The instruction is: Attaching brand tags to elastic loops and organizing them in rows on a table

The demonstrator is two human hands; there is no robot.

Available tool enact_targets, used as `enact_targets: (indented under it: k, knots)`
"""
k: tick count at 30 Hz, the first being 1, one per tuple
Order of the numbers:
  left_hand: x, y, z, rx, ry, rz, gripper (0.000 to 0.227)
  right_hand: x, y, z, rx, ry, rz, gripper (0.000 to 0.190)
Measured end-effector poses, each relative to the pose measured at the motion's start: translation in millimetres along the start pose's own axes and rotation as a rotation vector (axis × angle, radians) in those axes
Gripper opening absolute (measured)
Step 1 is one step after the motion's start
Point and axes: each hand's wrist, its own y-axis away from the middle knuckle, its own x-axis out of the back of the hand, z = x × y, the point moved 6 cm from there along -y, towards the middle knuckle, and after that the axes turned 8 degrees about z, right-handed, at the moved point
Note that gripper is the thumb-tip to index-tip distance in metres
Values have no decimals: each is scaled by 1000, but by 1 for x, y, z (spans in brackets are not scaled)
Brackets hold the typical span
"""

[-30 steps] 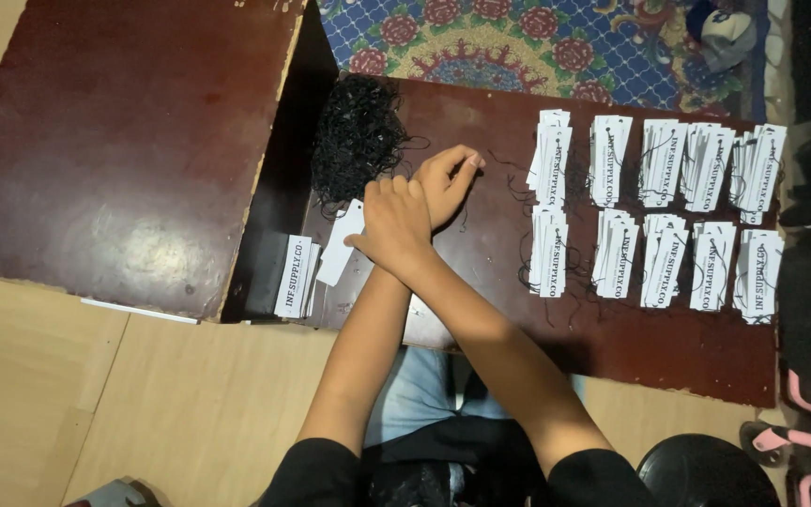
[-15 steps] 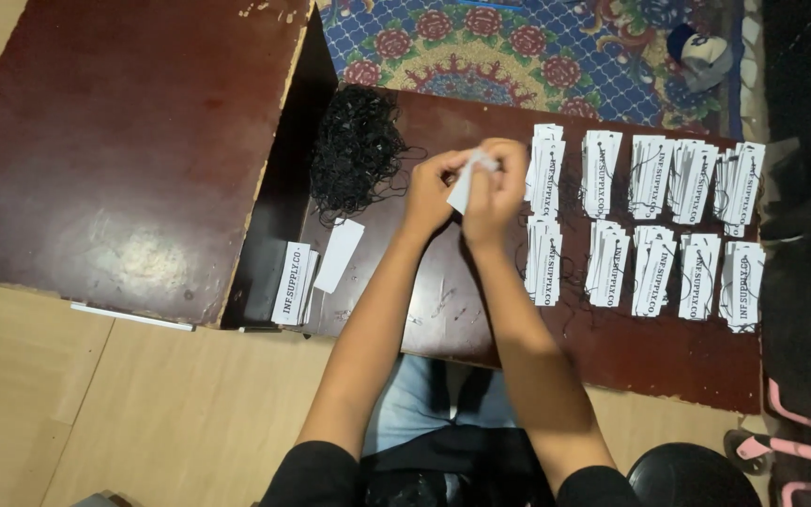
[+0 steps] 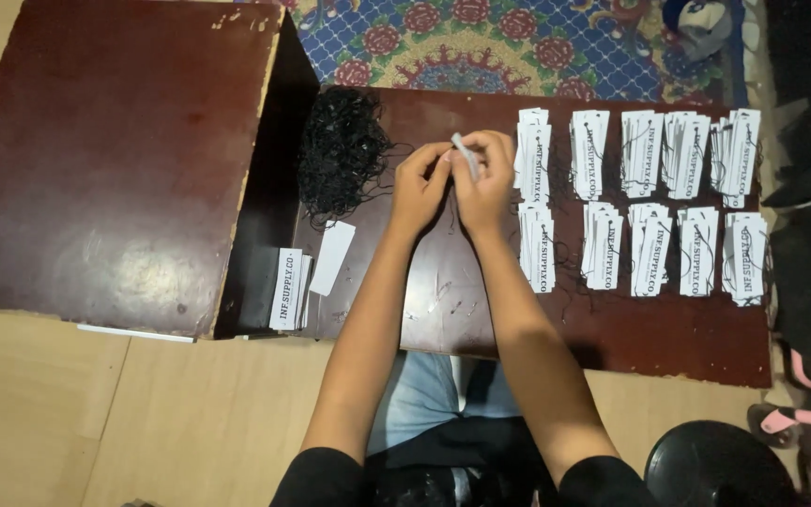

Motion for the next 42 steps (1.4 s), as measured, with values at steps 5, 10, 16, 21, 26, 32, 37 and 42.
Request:
enact_targets:
  k: [5,10,16,21,26,32,37,42]
  knots:
    - [2,-1,8,-49,44,-37,19,-3,2,-1,-5,43,-117,9]
    - [2,-2,13,-41,59,-31,21,0,-1,-6,-13,56,-113,5]
    - [2,-2,9,-47,53,-32,20,0,0,-4,-3,66,-140,3]
    - [4,-2,10,-67,20,-40,20,2,-2,-13,51,145,-158,18]
    - [7,0,19,-103,-110,-31,24,2,-3,-26,161,183,-172,14]
    - [5,0,21,-109,-69,-48,24,3,-2,-12,14,112,-164,11]
    - [3,0,21,-79,37,-69,23,5,-3,-8,-26,132,-153,9]
    - [8,-2,18,-104,-12,26,22,3,-1,-18,3,149,-173,12]
